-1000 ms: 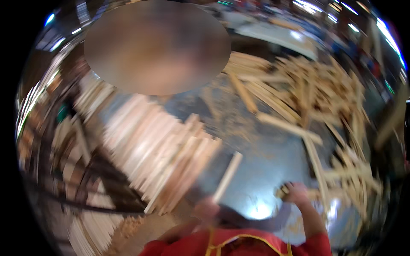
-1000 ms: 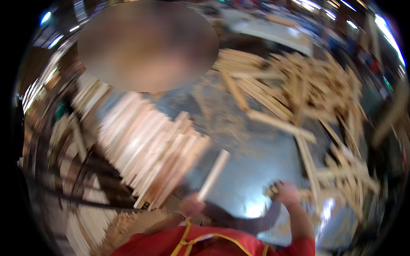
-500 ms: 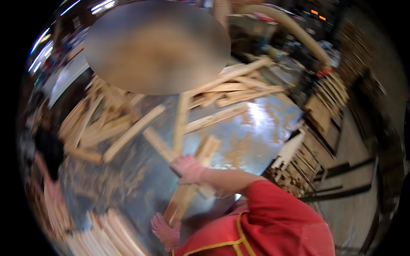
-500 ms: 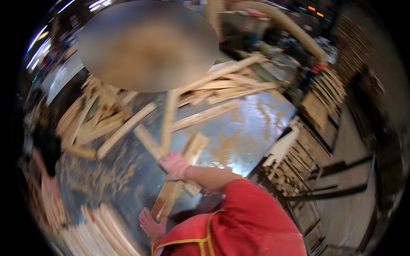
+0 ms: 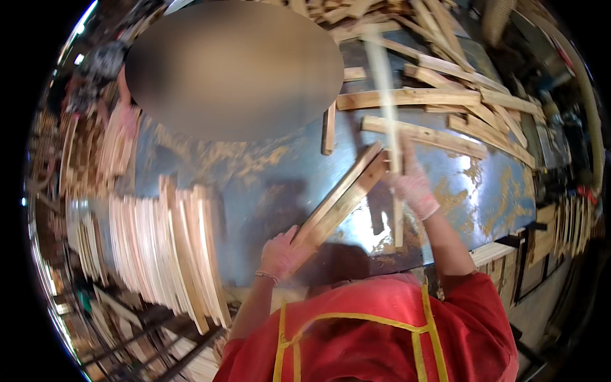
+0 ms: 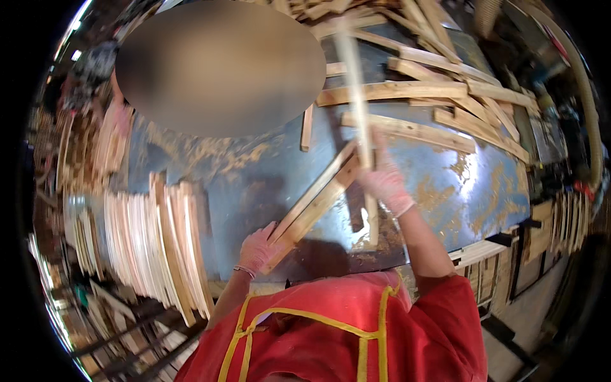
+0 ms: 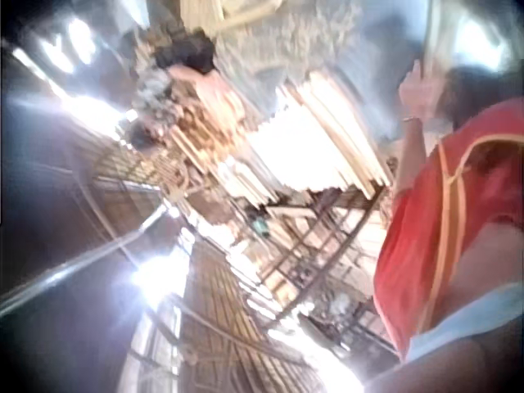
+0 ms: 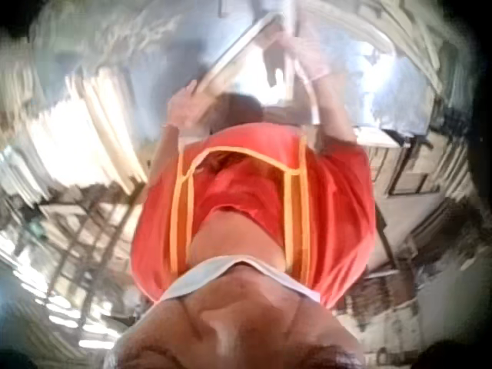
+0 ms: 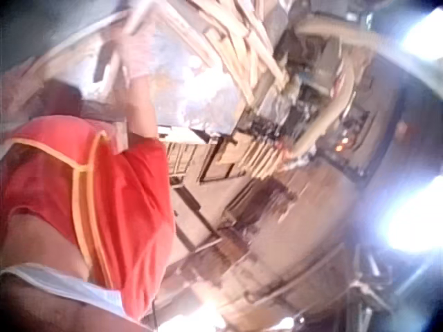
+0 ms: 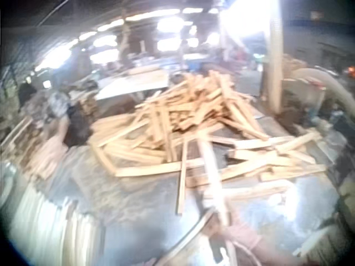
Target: The person picks up individual wooden planks from a scattered pile on a metal table and arranges them into a neat, vertical stack. The person handles the planks one by one, aligning them carefully to form a growing pile of organized lumber.
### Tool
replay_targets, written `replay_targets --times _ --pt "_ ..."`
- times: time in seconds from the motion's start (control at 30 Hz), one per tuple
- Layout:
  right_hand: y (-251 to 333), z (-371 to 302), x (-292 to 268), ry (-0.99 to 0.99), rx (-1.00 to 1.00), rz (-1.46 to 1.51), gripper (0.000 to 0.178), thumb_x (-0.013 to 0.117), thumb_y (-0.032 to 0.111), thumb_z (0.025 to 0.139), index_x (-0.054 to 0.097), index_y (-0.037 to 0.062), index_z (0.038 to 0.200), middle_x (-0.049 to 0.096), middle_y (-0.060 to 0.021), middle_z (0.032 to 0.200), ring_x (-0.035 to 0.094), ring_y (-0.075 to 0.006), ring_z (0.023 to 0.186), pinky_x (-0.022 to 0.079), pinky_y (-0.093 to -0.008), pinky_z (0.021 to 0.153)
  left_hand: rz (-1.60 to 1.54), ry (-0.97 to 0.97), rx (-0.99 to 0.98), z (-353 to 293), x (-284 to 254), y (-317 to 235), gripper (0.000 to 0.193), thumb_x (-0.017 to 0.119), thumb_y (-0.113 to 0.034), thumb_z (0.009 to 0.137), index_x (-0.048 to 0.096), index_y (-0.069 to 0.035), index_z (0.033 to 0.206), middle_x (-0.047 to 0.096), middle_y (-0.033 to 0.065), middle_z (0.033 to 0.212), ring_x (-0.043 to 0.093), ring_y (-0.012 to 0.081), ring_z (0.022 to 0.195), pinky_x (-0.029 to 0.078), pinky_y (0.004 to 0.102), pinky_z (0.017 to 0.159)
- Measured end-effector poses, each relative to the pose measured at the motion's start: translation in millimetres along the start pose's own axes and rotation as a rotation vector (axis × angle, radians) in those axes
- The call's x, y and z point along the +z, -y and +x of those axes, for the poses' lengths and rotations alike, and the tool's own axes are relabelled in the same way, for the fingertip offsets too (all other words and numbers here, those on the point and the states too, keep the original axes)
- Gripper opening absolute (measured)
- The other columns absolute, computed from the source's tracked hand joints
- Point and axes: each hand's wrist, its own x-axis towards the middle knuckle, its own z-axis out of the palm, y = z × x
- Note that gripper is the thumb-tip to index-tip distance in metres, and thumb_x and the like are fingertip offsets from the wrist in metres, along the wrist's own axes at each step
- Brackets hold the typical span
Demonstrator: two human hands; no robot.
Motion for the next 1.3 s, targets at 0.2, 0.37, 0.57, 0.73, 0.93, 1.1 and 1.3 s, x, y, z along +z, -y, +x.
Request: replay_targets --times 0.2,0.37,0.57,0.73,0.93,1.1,1.3 --pt "-54.5 -9.7 59.0 -0.038 -0.014 0.690 0.087 0.066 -0.003 0.085 0.036 0.0110 0.165 0.066 -0.0103 0.113 0.068 -0.0222 0.099 0.061 -0.0343 0.085 -1.334 0.201 -0.137 -62.3 -12.7 35.1 0.076 0.077 -0.026 0.094 0.046 -0.011 0.161 0.072 0.0190 0.121 0.074 0.0301 0.100 0.061 0.0417 0.092" --pt "-77.2 -48.8 205.3 0.118 0.180 0.586 0.067 0.066 0.001 0.095 0.043 0.0066 0.158 0.066 -0.0083 0.109 0.066 -0.0199 0.096 0.060 -0.0337 0.082 -1.955 0.154 -0.198 -124.9 -3.8 84.7 0.073 0.076 -0.019 0.094 0.045 -0.009 0.160 0.071 0.0162 0.126 0.075 0.0269 0.096 0.063 0.0388 0.089" --pt "-110.5 -81.3 356.5 0.644 0.090 -0.259 0.079 0.069 0.033 0.099 0.037 -0.0031 0.162 0.066 -0.0263 0.141 0.067 -0.0339 0.126 0.054 -0.0430 0.105 -0.878 -0.185 -0.406 -173.6 18.3 129.1 0.074 0.077 -0.029 0.094 0.048 -0.008 0.159 0.068 0.0183 0.135 0.072 0.0300 0.110 0.059 0.0423 0.099" --pt "-33.6 -111.2 446.7 0.921 -0.014 -0.815 0.079 0.066 0.044 0.099 0.044 -0.0058 0.157 0.065 -0.0310 0.143 0.063 -0.0417 0.137 0.050 -0.0455 0.112 -0.194 -0.417 -0.466 -197.6 7.1 120.9 0.073 0.076 -0.041 0.091 0.055 -0.010 0.153 0.057 0.0223 0.151 0.057 0.0383 0.139 0.045 0.0503 0.118" --pt "-11.4 -71.5 382.2 0.975 -0.205 -0.674 0.066 0.066 0.040 0.098 0.051 0.0066 0.152 0.073 -0.0193 0.131 0.069 -0.0421 0.120 0.054 -0.0447 0.103 -0.306 -0.502 -0.379 -179.4 2.5 101.9 0.074 0.080 -0.032 0.086 0.056 -0.005 0.150 0.055 0.0216 0.152 0.051 0.0400 0.142 0.041 0.0549 0.117" --pt "-22.2 -21.8 184.2 0.632 -0.773 -1.243 0.059 0.070 0.033 0.092 0.056 0.0178 0.147 0.072 -0.0116 0.114 0.064 -0.0346 0.121 0.048 -0.0473 0.107 -0.215 -0.435 -0.178 -150.3 26.1 78.3 0.076 0.081 -0.033 0.084 0.056 -0.001 0.149 0.054 0.0217 0.152 0.049 0.0414 0.143 0.039 0.0567 0.117" --pt "-96.2 0.3 123.2 0.549 -0.863 -1.494 0.049 0.074 0.030 0.086 0.065 0.0207 0.133 0.068 -0.0069 0.112 0.058 -0.0327 0.127 0.041 -0.0558 0.113 -0.140 -0.327 0.100 -65.6 15.7 -8.8 0.084 0.086 -0.040 0.079 0.056 -0.005 0.150 0.057 0.0193 0.149 0.053 0.0405 0.138 0.042 0.0545 0.114"
